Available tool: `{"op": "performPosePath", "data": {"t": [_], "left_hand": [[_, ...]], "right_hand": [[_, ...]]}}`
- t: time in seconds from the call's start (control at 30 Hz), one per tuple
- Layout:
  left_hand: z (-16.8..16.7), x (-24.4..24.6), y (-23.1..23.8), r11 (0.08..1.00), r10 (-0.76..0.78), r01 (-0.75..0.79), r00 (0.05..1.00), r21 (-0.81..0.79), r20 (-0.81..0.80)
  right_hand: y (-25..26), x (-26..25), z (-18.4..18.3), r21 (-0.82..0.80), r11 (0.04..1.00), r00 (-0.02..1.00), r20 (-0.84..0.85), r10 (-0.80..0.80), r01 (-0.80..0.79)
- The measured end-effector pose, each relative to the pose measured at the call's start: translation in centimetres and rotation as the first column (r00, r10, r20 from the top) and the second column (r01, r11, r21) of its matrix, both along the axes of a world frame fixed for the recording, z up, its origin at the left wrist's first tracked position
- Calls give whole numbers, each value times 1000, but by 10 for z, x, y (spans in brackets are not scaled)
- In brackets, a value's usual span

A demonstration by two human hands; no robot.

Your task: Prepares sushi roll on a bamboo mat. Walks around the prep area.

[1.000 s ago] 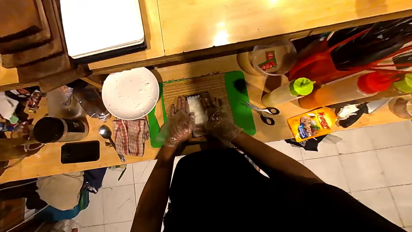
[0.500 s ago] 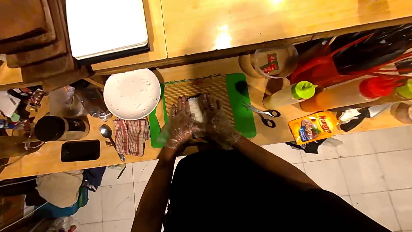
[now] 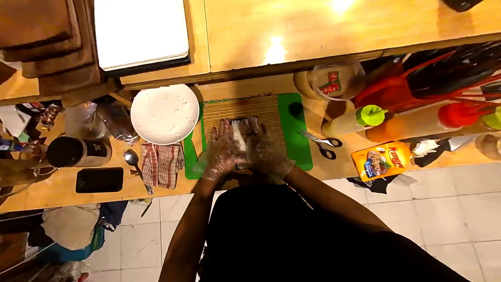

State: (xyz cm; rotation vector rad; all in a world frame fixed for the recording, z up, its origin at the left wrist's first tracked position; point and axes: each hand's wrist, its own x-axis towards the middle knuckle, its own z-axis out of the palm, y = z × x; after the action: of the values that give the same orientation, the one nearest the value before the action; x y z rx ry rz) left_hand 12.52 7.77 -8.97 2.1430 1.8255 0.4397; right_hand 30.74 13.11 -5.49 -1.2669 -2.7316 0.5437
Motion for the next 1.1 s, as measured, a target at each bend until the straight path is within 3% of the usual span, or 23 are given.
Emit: {"op": "performPosePath", "data": {"t": [0.17,0.33,0.6,0.73,0.87,0.97,1.1], "left_hand": [[15,2,-16,1000,-15,15,1000,-21,4],[-5,-1,1,1000,-20,20,999,15,-37],[1,-1,0,999,-33,33,999,5,24],[3,-1,1,999,28,-29,999,26,20],[27,-11,-39,997,48,-50,998,50,45],[54,-20,-77,992,79,-92,988,89,135],[118,-40,-85,943,309,-323,938,76,154]], "right_hand": [[-1,0,-5,-91,996,1000,-24,9,-11],[3,-6,14,-93,996,1000,18,-6,8],[2,-3,3,-29,995,995,-48,89,-90],[0,37,22,-28,995,985,-140,-101,98],[-15,110,28,-149,917,881,-257,-397,370],[-38,147,31,-183,856,815,-263,-516,483],[-57,153,36,-238,822,780,-266,-567,517]]}}
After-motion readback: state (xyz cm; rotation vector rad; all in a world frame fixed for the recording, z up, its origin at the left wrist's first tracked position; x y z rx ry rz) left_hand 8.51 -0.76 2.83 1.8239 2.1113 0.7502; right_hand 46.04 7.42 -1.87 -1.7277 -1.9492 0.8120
